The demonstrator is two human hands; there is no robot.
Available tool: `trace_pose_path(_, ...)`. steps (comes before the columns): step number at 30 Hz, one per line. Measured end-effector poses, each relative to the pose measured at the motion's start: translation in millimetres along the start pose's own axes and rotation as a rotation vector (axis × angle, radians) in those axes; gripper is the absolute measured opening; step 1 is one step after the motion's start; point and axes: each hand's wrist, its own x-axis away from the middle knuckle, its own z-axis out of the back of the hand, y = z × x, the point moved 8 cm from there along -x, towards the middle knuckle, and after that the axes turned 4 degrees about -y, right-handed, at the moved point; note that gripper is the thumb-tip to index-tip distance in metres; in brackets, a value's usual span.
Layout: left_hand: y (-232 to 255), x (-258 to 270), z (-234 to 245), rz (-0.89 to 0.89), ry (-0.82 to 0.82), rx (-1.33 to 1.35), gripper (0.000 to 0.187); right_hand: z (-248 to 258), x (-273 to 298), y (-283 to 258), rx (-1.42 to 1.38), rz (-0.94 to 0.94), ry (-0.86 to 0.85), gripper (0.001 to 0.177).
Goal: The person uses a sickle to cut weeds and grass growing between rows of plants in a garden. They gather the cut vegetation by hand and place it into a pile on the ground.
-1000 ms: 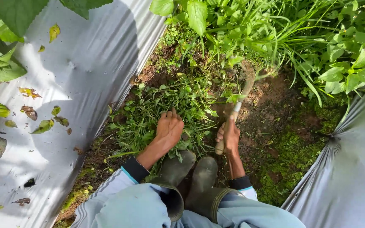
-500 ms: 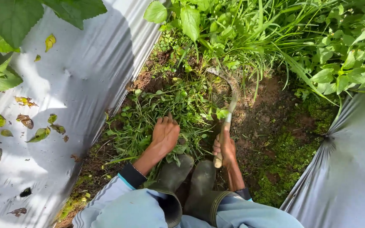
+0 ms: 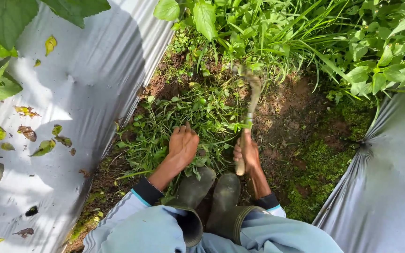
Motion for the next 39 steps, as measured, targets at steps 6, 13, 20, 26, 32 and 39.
trace_pose_path(6,-7.4,4.7,5.9,0.023,-0.098,0.095,0.02,5.1,29.7,21.9,0.28,-0.178,-0.144,0.061)
trace_pose_path(13,-15.3,-5.6,14.2,0.019,-0.2,0.137,0.014,1.8,31.8,2.0,0.214,-0.121,-0.127,0.059)
trace_pose_path(20,-12.9,0.2,19.6,0.031,-0.193,0.148,0.018,14.6,31.4,-21.3,0.001,-0.051,0.088,0.057)
trace_pose_path(26,-14.4,-0.6,20.7,0.035,-0.293,0.222,0.018,21.1,38.6,-0.2,0.066,-0.148,0.029,0.056)
trace_pose_path(32,-13.4,0.8,11.1,0.024,-0.235,0.185,0.016,48.2,31.9,56.1,0.409,-0.255,-0.173,0.065)
trace_pose_path(39,-12.7,3.2,17.0,0.019,-0.228,0.182,0.014,19.2,23.5,-4.7,0.024,-0.062,-0.041,0.061)
